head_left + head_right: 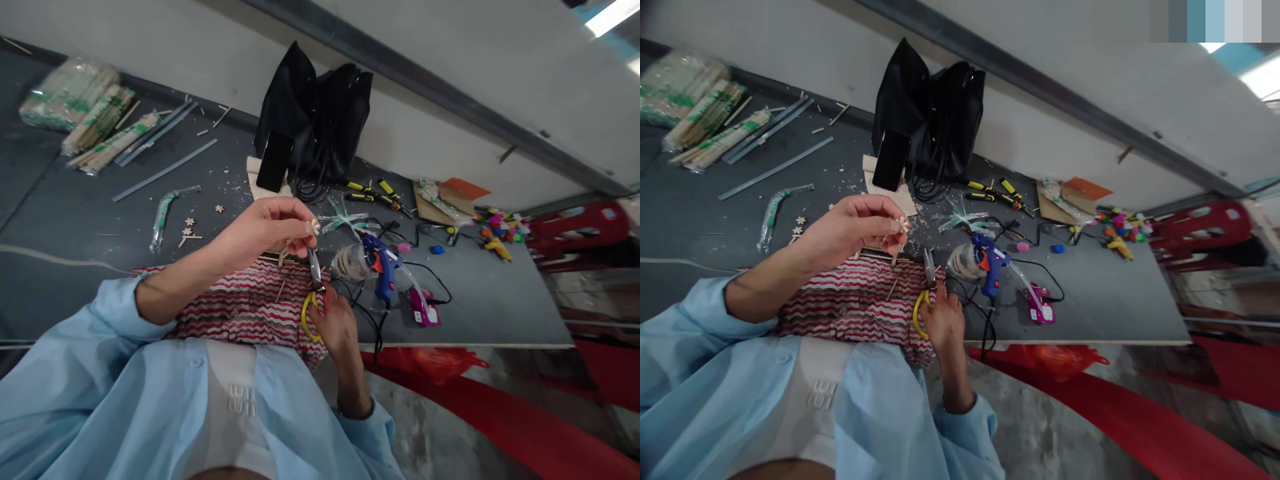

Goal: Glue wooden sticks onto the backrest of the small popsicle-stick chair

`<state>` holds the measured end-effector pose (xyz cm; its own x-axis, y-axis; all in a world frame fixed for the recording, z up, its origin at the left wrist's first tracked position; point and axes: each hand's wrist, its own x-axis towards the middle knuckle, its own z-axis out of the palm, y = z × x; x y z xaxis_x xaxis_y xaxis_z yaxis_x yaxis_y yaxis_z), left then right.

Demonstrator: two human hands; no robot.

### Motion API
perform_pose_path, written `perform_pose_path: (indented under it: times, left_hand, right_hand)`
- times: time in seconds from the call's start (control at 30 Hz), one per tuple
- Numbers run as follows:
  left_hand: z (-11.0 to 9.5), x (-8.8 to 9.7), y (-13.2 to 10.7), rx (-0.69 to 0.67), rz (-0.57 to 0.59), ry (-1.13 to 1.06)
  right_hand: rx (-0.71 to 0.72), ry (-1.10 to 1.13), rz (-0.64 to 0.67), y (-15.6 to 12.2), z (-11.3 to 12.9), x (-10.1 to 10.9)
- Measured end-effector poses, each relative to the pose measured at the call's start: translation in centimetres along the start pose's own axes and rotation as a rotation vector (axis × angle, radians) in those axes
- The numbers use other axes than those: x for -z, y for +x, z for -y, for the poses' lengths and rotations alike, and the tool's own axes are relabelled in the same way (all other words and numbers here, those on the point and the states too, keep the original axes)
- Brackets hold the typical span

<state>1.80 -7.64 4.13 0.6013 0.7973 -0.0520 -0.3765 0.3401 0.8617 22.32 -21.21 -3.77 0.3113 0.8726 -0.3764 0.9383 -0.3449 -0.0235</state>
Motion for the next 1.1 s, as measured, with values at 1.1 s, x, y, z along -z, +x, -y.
perform_pose_path:
  times: [1.1]
  left_hand:
    - [-0.7, 2.4, 0.4, -0.076, -0.064, 0.181]
  right_hand:
    - [0.134, 0.249, -0.144, 0.3, -3.2, -1.1]
